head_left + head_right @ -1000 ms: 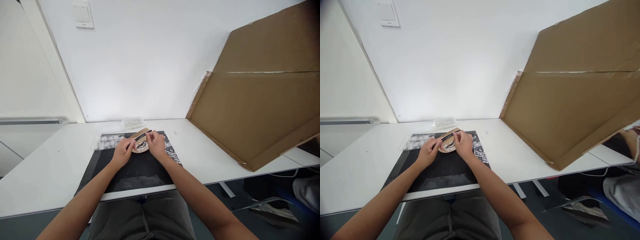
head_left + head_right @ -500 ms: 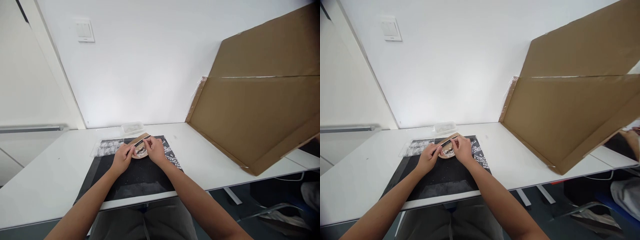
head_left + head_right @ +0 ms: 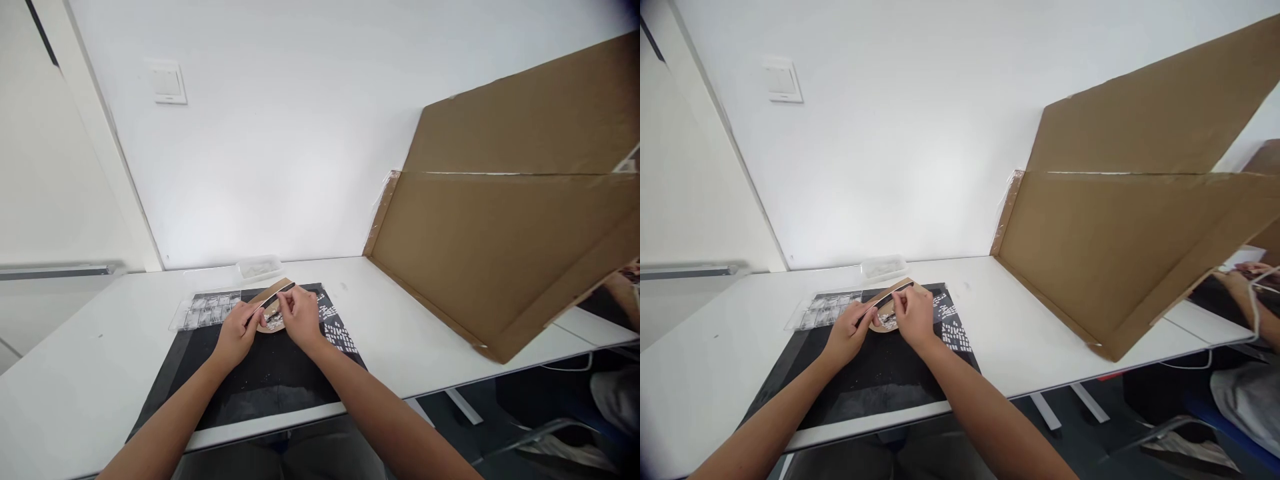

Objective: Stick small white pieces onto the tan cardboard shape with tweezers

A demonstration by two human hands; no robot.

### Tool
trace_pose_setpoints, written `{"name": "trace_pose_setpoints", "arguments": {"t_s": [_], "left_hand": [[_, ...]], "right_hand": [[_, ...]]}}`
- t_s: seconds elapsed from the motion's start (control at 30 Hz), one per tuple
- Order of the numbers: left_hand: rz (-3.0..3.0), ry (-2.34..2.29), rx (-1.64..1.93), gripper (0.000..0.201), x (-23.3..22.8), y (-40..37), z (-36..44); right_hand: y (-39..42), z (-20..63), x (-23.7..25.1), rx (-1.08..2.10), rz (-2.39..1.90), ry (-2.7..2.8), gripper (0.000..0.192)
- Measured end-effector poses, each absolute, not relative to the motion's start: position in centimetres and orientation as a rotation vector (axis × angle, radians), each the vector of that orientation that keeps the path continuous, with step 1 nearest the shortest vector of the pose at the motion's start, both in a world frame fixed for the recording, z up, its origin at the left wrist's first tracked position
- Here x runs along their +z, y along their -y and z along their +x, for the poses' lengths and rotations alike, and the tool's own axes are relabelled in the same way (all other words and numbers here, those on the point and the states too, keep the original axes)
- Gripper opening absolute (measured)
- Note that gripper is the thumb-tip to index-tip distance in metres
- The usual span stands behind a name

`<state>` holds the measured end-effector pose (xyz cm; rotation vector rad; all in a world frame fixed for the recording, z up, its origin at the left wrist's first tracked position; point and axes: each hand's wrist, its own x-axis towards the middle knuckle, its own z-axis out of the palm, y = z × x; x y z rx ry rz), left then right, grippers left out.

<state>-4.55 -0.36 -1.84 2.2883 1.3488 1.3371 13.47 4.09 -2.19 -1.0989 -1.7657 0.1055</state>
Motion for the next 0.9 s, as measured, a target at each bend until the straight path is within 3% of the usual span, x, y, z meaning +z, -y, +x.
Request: {"name": "trace_pose_setpoints", "arguments": {"t_s": [0.9], "left_hand": [[2.266,-1.353,1.315,0.044,-1.3,0.8,-4.3]], "right_hand": [[-4.4,14.7,-2.0,0.129,-1.13,1.654,0.026]]}}
